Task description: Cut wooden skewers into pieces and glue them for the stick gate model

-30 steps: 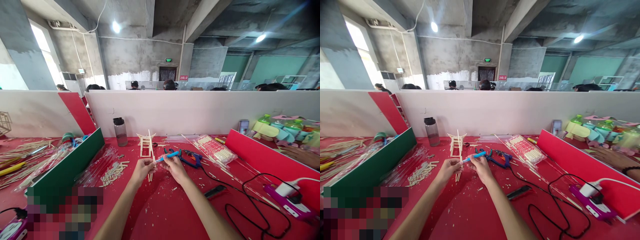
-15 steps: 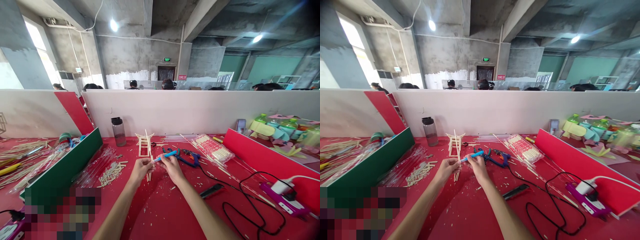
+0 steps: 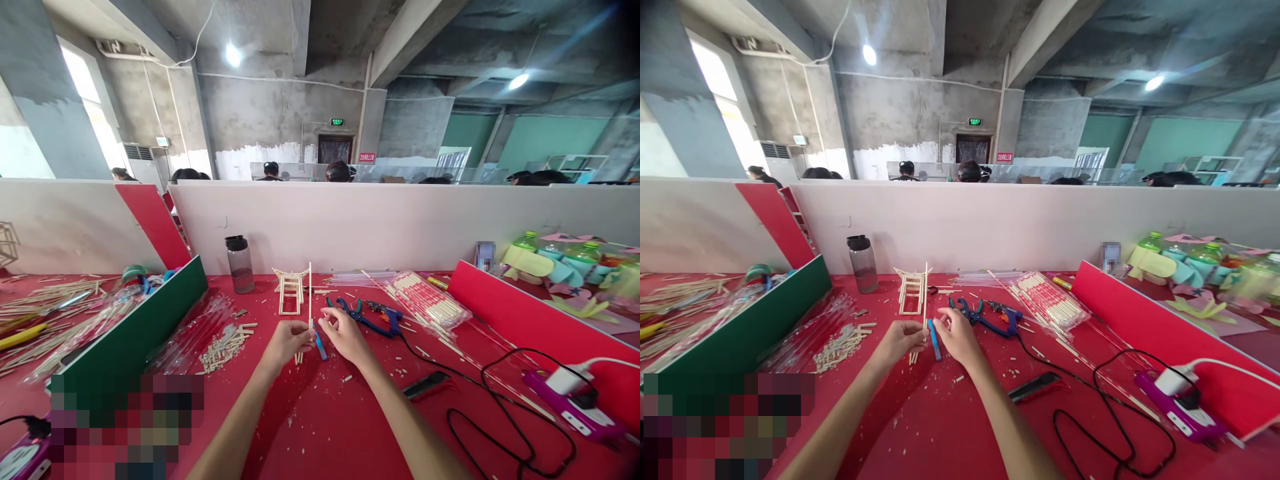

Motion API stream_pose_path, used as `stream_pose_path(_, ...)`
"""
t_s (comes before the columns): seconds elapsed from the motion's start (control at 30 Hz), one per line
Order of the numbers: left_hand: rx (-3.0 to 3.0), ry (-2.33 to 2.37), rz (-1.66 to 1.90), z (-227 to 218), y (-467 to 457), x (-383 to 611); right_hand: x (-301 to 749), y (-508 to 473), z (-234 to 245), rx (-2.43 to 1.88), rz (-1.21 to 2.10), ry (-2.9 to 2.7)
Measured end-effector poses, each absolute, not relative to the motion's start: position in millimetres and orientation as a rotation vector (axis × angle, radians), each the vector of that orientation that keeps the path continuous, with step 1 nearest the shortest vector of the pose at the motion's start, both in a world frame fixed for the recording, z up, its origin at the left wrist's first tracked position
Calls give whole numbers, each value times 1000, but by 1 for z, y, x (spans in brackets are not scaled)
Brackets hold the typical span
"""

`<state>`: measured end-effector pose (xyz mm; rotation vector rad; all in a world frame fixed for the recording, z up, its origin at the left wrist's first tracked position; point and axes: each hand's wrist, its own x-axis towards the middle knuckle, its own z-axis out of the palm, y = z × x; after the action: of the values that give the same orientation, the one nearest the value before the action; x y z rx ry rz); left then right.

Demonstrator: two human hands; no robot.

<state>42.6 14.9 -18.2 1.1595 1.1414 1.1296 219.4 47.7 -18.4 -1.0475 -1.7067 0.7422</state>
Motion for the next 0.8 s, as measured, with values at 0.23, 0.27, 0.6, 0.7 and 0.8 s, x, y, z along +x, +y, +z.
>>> stream_pose_path(0.23, 1176, 1137, 1043, -12, 10, 47, 212, 46, -19, -904, 1031, -1755)
stream_pose_path(0.27, 1175, 1141, 1037, -12, 10, 47, 211, 46, -20, -906, 1036, -1745)
stream_pose_path(0.6, 1183, 1163, 1009, -11, 10, 45, 211, 41, -16, -929, 1091, -1722)
stream_pose_path(0.7, 1201, 1162, 1004, -10, 8, 45, 210, 41, -18, -907, 1090, -1713)
stream_pose_path(0.8, 1211, 1179, 994, -11, 10, 45, 209, 42, -21, -915, 1071, -1700)
